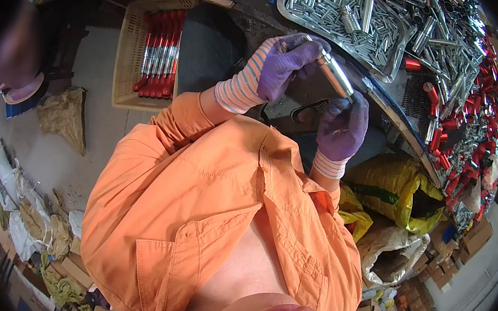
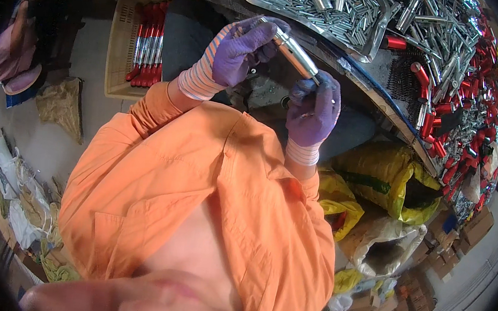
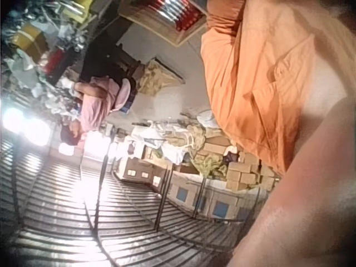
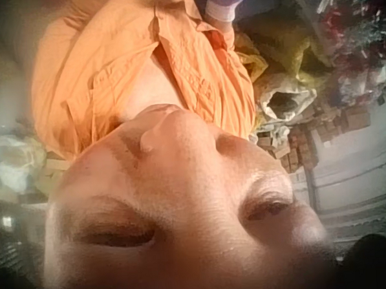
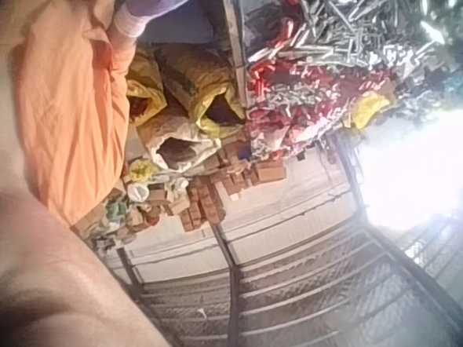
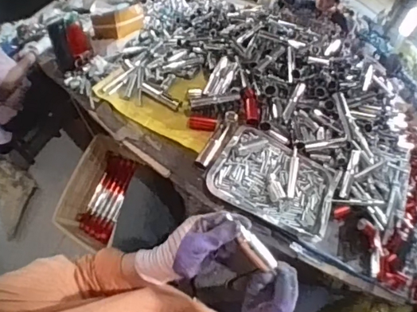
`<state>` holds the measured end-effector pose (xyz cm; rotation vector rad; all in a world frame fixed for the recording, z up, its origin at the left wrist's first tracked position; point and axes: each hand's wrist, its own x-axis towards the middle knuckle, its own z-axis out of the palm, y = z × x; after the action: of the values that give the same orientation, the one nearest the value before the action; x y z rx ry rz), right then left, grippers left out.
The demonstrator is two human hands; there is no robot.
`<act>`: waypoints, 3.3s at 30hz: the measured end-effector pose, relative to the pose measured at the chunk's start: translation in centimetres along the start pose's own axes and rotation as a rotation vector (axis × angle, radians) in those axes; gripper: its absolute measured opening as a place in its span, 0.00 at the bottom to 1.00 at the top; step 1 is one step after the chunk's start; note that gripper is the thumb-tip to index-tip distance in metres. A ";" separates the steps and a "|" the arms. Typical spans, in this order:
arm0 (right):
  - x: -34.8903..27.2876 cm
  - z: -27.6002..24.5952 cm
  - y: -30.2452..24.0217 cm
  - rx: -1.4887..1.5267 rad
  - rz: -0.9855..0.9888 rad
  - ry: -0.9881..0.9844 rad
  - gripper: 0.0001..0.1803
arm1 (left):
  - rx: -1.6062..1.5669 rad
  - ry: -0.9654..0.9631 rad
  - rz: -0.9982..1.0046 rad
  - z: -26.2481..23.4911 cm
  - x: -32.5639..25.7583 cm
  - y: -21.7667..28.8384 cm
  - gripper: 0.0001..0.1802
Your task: Assembling metal hardware components by fitting metal tubes into red plastic handles.
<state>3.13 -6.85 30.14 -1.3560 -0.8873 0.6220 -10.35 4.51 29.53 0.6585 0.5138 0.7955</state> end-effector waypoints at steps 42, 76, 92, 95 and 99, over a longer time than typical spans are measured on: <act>-3.8 3.7 4.2 -0.276 0.030 -0.089 0.09 | 0.027 -0.060 -0.082 0.6 0.6 -2.6 0.24; 1.3 -0.8 -1.3 0.119 0.197 0.060 0.13 | 0.508 -0.312 -0.401 1.6 -3.3 -0.2 0.15; 2.3 -4.1 -1.3 0.362 0.330 -0.050 0.16 | 0.542 -0.335 -0.539 1.8 -3.0 2.0 0.12; 2.1 -3.3 -1.7 0.417 0.371 -0.037 0.16 | 0.589 -0.349 -0.371 1.1 -3.1 0.6 0.13; 2.0 -3.1 -1.7 0.224 0.329 -0.047 0.15 | 0.608 -0.333 -0.303 2.2 -3.3 1.2 0.13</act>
<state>6.59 -7.21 32.19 -1.2959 -0.6130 0.9803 -11.46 1.82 32.47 1.2163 0.5336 0.2221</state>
